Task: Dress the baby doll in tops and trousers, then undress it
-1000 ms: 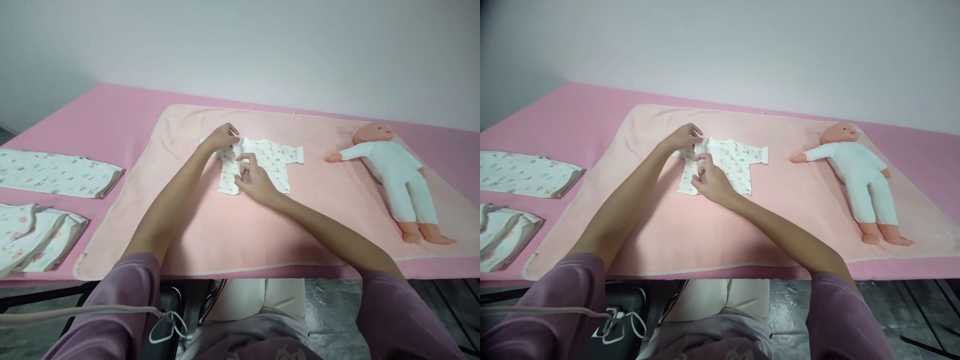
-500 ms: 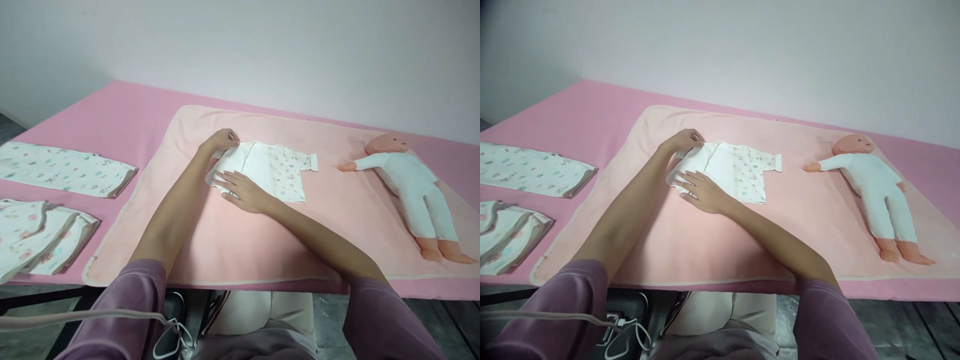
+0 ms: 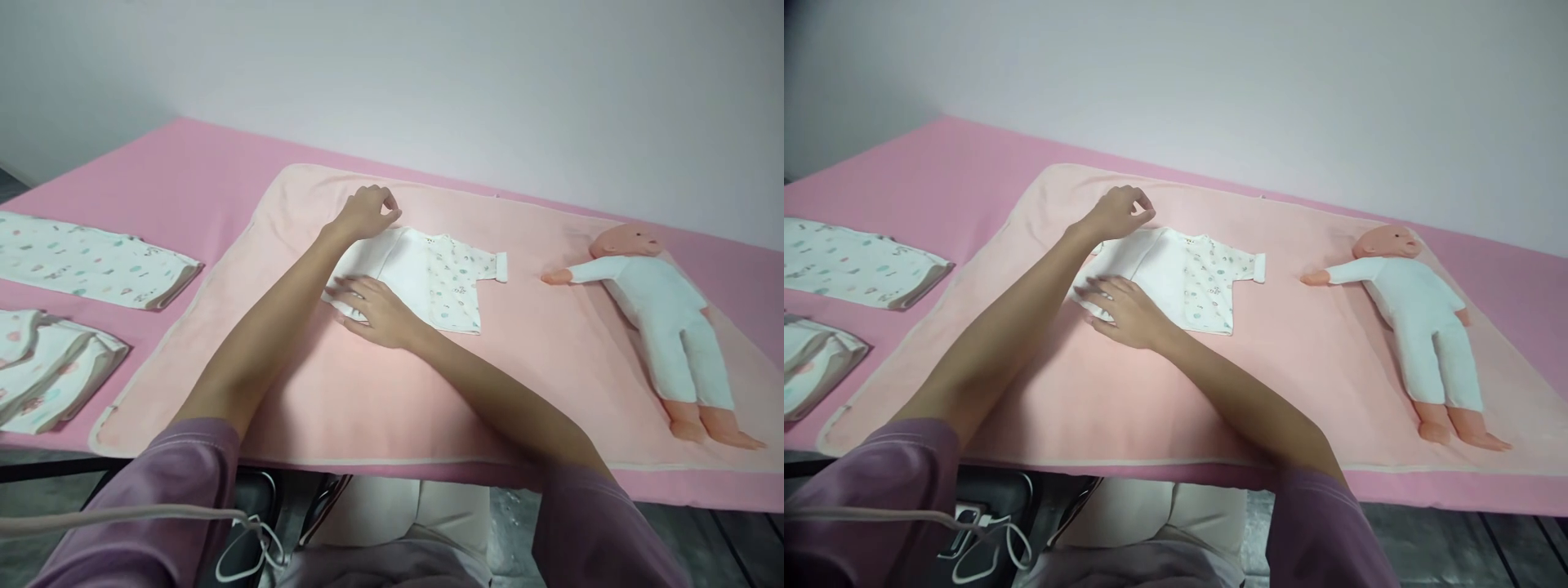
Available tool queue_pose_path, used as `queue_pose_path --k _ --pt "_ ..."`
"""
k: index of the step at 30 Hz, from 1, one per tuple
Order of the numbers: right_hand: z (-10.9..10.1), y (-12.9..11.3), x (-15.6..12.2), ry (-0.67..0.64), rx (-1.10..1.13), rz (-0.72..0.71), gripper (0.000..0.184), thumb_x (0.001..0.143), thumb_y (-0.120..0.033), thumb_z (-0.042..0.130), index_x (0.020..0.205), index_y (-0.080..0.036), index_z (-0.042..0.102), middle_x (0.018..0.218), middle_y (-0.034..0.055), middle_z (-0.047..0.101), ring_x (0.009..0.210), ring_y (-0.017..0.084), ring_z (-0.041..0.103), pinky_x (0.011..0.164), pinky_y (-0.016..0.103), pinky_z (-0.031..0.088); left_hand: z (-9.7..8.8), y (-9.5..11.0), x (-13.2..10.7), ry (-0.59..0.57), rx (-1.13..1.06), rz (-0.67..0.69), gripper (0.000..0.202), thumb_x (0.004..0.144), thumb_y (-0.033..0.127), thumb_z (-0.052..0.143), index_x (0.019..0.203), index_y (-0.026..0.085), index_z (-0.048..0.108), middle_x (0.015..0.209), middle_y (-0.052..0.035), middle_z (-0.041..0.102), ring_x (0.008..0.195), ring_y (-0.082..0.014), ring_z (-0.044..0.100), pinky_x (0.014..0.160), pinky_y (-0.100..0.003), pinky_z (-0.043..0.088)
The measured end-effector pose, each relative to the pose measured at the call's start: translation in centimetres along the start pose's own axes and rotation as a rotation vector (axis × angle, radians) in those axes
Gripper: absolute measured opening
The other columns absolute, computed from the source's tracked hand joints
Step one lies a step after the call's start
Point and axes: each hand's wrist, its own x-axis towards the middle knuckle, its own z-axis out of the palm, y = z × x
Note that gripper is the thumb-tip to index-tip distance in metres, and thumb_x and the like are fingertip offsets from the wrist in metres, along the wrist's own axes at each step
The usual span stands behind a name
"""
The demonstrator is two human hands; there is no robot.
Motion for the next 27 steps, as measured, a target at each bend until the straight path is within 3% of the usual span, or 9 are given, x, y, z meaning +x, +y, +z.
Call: queue_pose_path --k 3,6,9,12,15,18,23,27 --pt "-0.1 -0.3 0.0 0.105 -0.02 0.046 0.047 0.111 -0.039 0.066 0.154 -0.022 0.061 0.164 0.0165 0.06 0.151 0.034 0.054 0.125 0.053 0.047 -1.0 0.6 -2.2 0.139 0.017 -0.069 0.024 0.105 0.041 0.062 0.113 0.019 0.067 0.126 -0.0152 0.071 0.125 -0.0347 0.06 0.115 -0.05 0.045" --pt "-0.1 -0.4 0.0 0.084 -0.046 0.076 0.031 0.106 -0.037 0.07 0.13 -0.018 0.065 0.135 0.0157 0.071 0.121 0.033 0.064 0.105 0.048 0.051 -2.1 -0.2 -6.3 0.2 0.128 -0.112 0.026 0.104 0.046 0.06 0.11 0.021 0.062 0.116 -0.0149 0.07 0.116 -0.0356 0.063 0.107 -0.05 0.048" --pt "-0.1 -0.3 0.1 0.045 -0.023 0.098 0.019 0.105 -0.035 0.068 0.112 -0.019 0.062 0.11 0.0092 0.073 0.1 0.027 0.063 0.094 0.043 0.048 -2.6 -2.2 -11.4 0.17 0.233 -0.183 0.028 0.103 0.051 0.057 0.103 0.023 0.058 0.106 -0.0146 0.071 0.104 -0.036 0.065 0.096 -0.05 0.05" --pt "0.0 -0.3 0.1 0.039 0.004 0.112 0.011 0.103 -0.028 0.066 0.103 -0.022 0.058 0.099 0.0052 0.07 0.092 0.024 0.06 0.087 0.038 0.045 -2.6 -4.3 -14.9 0.094 0.28 -0.241 0.034 0.099 0.058 0.06 0.096 0.024 0.057 0.104 -0.0147 0.075 0.1 -0.037 0.067 0.093 -0.051 0.051" --pt "-0.1 -0.5 0.0 0.038 0.016 0.074 0.007 0.101 -0.021 0.06 0.098 -0.023 0.054 0.094 0.0037 0.068 0.087 0.022 0.058 0.082 0.036 0.042 -2.6 -5.4 -15.9 -0.009 0.28 -0.206 0.04 0.097 0.063 0.064 0.086 0.025 0.055 0.099 -0.0112 0.077 0.095 -0.0343 0.069 0.094 -0.049 0.05" --pt "-0.3 -0.6 0.0 0.045 0.039 0.036 0.008 0.102 -0.021 0.057 0.097 -0.024 0.053 0.092 0.003 0.066 0.085 0.021 0.056 0.079 0.035 0.041 -3.0 -5.6 -15.7 -0.093 0.225 -0.193 0.042 0.097 0.063 0.064 0.082 0.025 0.053 0.09 -0.0081 0.076 0.083 -0.0297 0.068 0.084 -0.045 0.049" --pt "-0.5 -0.6 -0.1 0.03 0.06 0.044 0.009 0.103 -0.023 0.058 0.097 -0.024 0.052 0.09 0.0024 0.064 0.082 0.021 0.054 0.078 0.035 0.04 -3.9 -5.2 -16.0 -0.013 0.112 -0.242 0.031 0.102 0.058 0.059 0.1 0.027 0.056 0.092 -0.0055 0.077 0.08 -0.0277 0.068 0.073 -0.04 0.045" --pt "-0.5 -0.6 -0.1 0.027 0.09 0.059 0.008 0.105 -0.025 0.058 0.099 -0.024 0.053 0.091 0.002 0.064 0.083 0.021 0.055 0.079 0.034 0.041 -4.5 -5.1 -16.4 0.023 0.173 -0.269 0.031 0.103 0.059 0.059 0.107 0.029 0.059 0.091 -0.0057 0.077 0.081 -0.0302 0.07 0.073 -0.041 0.045"
